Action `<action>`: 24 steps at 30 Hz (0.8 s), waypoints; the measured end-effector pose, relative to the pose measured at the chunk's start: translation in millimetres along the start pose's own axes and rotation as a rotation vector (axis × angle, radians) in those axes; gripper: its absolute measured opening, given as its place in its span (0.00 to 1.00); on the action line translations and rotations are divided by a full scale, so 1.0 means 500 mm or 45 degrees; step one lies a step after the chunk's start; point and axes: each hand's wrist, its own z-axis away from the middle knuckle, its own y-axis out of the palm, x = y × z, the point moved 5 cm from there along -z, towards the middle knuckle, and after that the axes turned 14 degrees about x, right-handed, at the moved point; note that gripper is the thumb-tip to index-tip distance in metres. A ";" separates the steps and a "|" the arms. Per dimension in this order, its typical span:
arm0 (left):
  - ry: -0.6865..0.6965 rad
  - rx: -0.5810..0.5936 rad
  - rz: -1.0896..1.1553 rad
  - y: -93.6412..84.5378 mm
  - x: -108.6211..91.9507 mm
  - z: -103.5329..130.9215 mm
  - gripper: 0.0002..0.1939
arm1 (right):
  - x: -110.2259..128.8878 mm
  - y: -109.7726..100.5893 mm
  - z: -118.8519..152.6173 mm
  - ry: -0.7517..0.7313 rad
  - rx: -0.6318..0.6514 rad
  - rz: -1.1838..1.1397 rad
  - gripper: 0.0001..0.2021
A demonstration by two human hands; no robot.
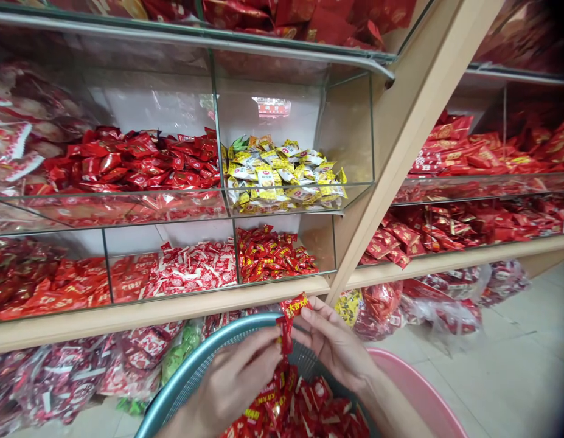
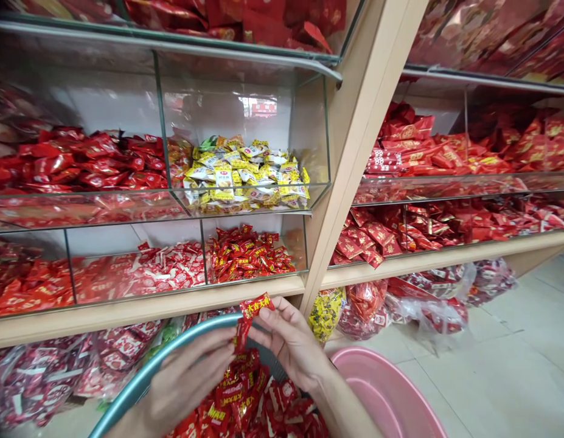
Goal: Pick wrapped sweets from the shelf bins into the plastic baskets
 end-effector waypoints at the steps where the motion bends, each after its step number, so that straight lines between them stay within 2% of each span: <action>1: 0.057 0.041 -0.071 0.005 -0.010 0.001 0.17 | -0.002 0.003 0.001 0.007 0.000 -0.014 0.07; 3: 0.158 0.072 -0.243 0.013 -0.026 0.001 0.18 | -0.006 0.007 0.003 0.023 0.001 -0.030 0.07; 7: 0.314 0.078 -0.583 0.028 -0.047 0.000 0.14 | -0.011 0.015 0.008 0.052 0.033 -0.033 0.08; 12: 0.413 -0.015 -0.625 0.023 -0.056 0.001 0.11 | -0.015 0.003 0.011 0.046 -0.054 -0.067 0.10; 24: 0.452 -0.001 -0.669 0.012 -0.059 0.007 0.13 | -0.012 -0.004 0.006 0.036 -0.061 -0.096 0.08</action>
